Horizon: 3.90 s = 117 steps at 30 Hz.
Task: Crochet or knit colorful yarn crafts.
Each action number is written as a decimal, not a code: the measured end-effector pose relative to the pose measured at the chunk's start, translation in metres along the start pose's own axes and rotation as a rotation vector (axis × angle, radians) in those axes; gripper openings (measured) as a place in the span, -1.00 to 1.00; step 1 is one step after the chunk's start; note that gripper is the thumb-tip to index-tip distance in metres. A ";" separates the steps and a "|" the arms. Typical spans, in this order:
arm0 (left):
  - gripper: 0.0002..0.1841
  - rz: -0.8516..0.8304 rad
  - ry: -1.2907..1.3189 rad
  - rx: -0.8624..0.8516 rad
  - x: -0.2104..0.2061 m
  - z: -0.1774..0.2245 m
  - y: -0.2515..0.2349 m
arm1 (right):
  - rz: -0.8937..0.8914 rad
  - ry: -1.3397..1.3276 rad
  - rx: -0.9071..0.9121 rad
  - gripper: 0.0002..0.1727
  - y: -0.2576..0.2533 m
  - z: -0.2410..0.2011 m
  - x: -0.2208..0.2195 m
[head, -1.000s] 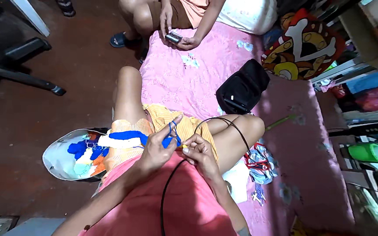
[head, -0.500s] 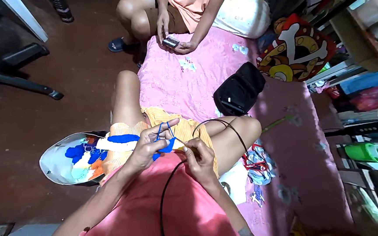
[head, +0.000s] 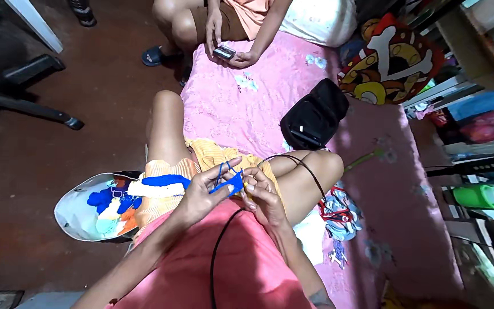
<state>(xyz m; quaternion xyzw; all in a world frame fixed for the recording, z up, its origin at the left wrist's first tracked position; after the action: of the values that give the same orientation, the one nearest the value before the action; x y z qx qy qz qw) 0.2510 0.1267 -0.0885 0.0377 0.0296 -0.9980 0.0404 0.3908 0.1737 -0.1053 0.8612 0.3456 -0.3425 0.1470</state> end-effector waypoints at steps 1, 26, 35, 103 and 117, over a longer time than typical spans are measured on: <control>-0.46 0.014 -0.034 -0.029 -0.002 0.001 0.000 | 0.010 0.003 0.021 -0.63 -0.003 -0.002 0.000; -0.92 0.081 -0.254 0.159 0.008 -0.027 0.003 | 0.284 0.213 0.019 -0.65 -0.002 -0.002 0.014; -0.90 0.058 -0.138 0.204 0.007 -0.032 0.000 | 0.146 0.230 -0.024 -0.51 -0.003 -0.003 0.017; -0.77 -0.345 -0.435 0.067 0.065 0.016 -0.009 | 0.274 0.320 0.229 -0.81 -0.020 -0.040 -0.011; -0.08 0.134 -0.157 -0.193 0.004 0.034 -0.009 | 0.291 0.291 0.252 -0.71 -0.011 -0.024 -0.036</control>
<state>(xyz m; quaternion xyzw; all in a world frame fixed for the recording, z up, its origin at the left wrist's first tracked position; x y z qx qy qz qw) 0.2434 0.1330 -0.0544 -0.0428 0.1196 -0.9855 0.1127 0.3762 0.1759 -0.0634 0.9538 0.1900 -0.2303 0.0346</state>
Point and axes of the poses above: each hand's wrist, its own y-axis away from the middle knuckle, its own x-axis out of the back of the hand, z = x × y, the point moved 7 cm from there along -y, towards the middle knuckle, and after that the axes turned 7 degrees about -y, right-handed, at the moved point
